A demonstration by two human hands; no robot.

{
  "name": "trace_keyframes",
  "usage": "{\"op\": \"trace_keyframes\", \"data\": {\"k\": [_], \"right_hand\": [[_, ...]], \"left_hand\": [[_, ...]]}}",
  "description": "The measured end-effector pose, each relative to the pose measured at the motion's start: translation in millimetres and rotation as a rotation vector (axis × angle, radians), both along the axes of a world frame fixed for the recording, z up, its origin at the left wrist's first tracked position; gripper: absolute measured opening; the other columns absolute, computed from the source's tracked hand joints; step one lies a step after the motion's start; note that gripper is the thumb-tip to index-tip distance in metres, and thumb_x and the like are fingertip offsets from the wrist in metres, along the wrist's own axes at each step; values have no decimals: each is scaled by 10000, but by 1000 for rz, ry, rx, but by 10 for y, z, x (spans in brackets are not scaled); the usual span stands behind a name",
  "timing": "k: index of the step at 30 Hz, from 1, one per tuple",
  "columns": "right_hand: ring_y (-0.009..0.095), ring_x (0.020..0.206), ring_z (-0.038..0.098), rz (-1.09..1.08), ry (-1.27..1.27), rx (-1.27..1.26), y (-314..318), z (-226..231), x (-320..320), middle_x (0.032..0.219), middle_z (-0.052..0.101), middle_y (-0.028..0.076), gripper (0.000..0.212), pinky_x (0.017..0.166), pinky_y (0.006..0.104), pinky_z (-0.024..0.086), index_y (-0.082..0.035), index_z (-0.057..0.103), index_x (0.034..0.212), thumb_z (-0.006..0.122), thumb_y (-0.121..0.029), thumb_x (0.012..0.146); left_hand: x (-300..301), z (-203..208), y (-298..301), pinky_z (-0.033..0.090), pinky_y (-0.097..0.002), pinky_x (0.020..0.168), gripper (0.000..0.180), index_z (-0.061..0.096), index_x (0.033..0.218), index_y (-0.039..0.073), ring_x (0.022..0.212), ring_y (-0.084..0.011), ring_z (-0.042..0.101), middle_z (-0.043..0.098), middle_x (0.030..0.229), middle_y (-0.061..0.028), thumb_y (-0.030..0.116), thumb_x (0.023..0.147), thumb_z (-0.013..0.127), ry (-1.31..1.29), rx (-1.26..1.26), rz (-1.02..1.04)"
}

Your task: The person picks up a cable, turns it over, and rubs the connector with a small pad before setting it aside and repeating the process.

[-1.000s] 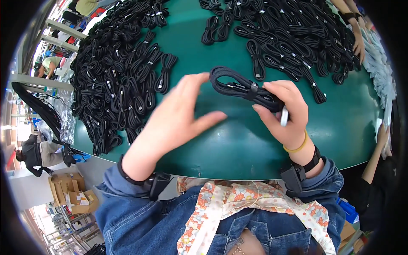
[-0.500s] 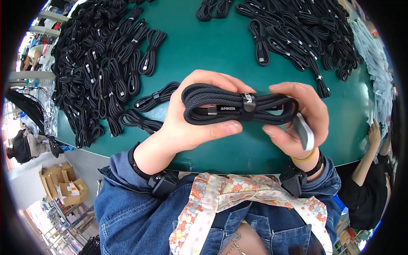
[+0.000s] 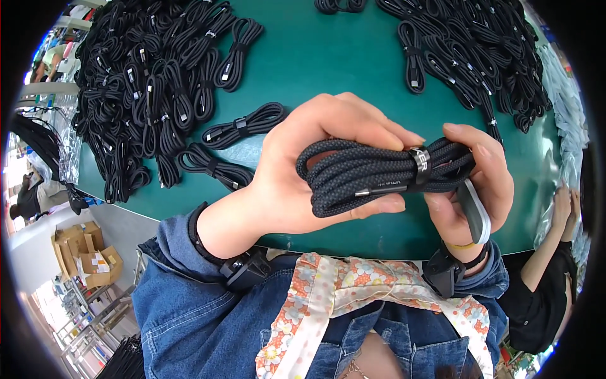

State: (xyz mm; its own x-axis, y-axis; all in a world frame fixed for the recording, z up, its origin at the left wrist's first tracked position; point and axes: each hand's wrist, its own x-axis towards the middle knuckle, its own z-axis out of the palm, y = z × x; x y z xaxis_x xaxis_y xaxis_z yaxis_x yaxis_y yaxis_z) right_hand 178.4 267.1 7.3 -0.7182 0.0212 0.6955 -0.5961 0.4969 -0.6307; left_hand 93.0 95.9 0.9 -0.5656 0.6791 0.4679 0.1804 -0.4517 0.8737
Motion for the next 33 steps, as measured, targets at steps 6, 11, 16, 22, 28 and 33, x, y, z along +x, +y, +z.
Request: {"op": "trace_keyframes", "data": {"k": [6, 11, 16, 22, 28, 33], "right_hand": [[193, 728, 546, 123, -198, -206, 16, -40, 77, 857, 553, 178, 495, 616, 247, 433, 44, 437, 1036, 667, -141, 639], [117, 551, 523, 154, -482, -610, -26, 0, 125, 742, 573, 145, 485, 453, 171, 375, 62, 440, 1011, 553, -328, 746], [54, 375, 432, 180, -568, -717, -22, 13, 103, 623, 572, 128, 481, 331, 138, 263, 52, 441, 986, 451, -392, 801], [50, 345, 398, 203, -551, -843, -44, -9, 77, 596, 566, 136, 405, 316, 145, 250, 40, 421, 981, 405, -335, 831], [71, 326, 403, 256, -521, -935, -56, -20, 62, 593, 559, 137, 348, 296, 156, 230, 31, 403, 970, 371, -293, 849], [81, 313, 402, 276, -532, -979, -66, 0, 37, 593, 556, 144, 331, 297, 160, 230, 29, 399, 965, 345, -279, 857]], "left_hand": [[52, 64, 29, 474, -351, 708, 526, 385, 1015, 37, 812, -249, 546, 476, 962, -198, 132, 611, 707, -288, 47, 53], [84, 78, 44, 484, -345, 648, 551, 359, 1076, 24, 784, -267, 550, 458, 1000, -222, 170, 651, 678, -487, 16, -47], [56, 39, 28, 489, -345, 634, 502, 359, 1064, 21, 784, -277, 551, 455, 1006, -226, 193, 688, 645, -488, 10, -107], [61, 19, 36, 492, -341, 646, 459, 359, 1041, 3, 783, -276, 553, 466, 1001, -232, 221, 724, 609, -555, -38, -106], [41, 16, 33, 496, -328, 665, 441, 357, 1030, -19, 796, -267, 554, 486, 977, -223, 232, 746, 582, -593, -75, -141], [53, -2, 60, 499, -316, 671, 428, 358, 1033, -28, 789, -258, 561, 496, 964, -213, 219, 754, 569, -789, -11, -177]]}}
